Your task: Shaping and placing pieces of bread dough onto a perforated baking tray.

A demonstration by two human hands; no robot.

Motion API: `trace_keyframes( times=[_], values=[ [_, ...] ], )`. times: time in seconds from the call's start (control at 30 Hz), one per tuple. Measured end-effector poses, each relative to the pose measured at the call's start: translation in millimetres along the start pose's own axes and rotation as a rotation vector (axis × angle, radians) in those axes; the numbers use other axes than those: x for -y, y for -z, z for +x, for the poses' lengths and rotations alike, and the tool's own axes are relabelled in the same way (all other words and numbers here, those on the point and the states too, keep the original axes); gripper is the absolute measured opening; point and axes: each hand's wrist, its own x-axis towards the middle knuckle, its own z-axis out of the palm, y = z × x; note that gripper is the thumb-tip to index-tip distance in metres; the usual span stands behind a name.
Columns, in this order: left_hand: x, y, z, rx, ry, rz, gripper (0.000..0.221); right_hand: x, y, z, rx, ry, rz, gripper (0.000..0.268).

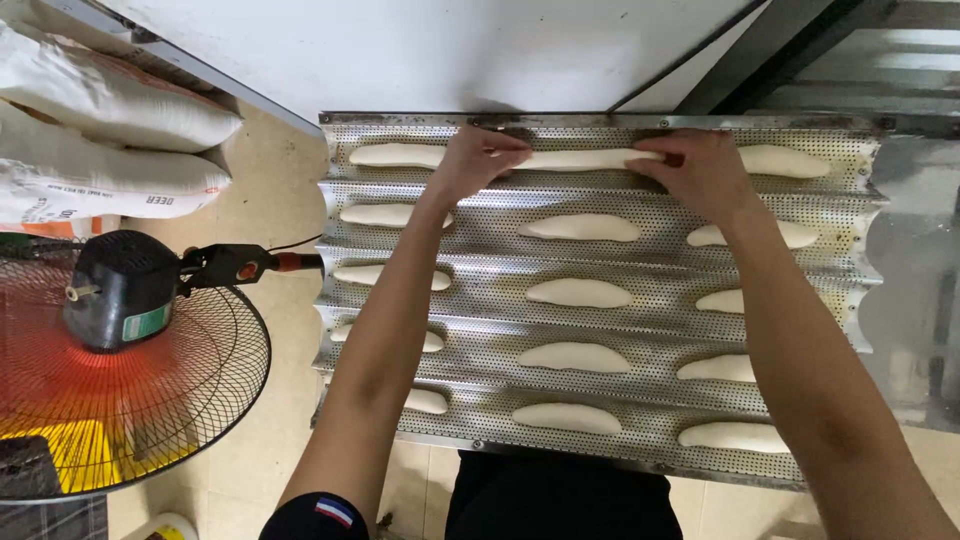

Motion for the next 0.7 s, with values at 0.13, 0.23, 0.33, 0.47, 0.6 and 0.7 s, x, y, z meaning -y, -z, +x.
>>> trace_keyframes(
  times=[0.13, 0.23, 0.33, 0.47, 0.6, 0.7],
  values=[
    [7, -27, -14, -0.331, -0.322, 0.314, 0.026, -1, -5, -8, -0.137, 0.069, 0.003, 0.028],
    [7, -38, -23, -0.526, -0.553, 0.379, 0.014, 6, -3, -13, -0.108, 0.056, -0.039, 0.024],
    [-12, -32, -43, -0.425, -0.273, 0.102, 0.023, 37, 7, -19, -0.128, 0.084, -0.002, 0.027],
    [-7, -43, -73, -0.490, -0.351, 0.019, 0.024, 92, -13, -26, 0.101, 0.105, 0.059, 0.027],
    [-10, -63, -92, -0.243, -0.200, -0.205, 0.032, 119, -43, -21, 0.212, 0.255, 0.031, 0.023],
    [-28, -71, -92, -0.166, -0.190, -0.282, 0.038, 124, -28, -19, 0.292, 0.165, 0.031, 0.022]
  ],
)
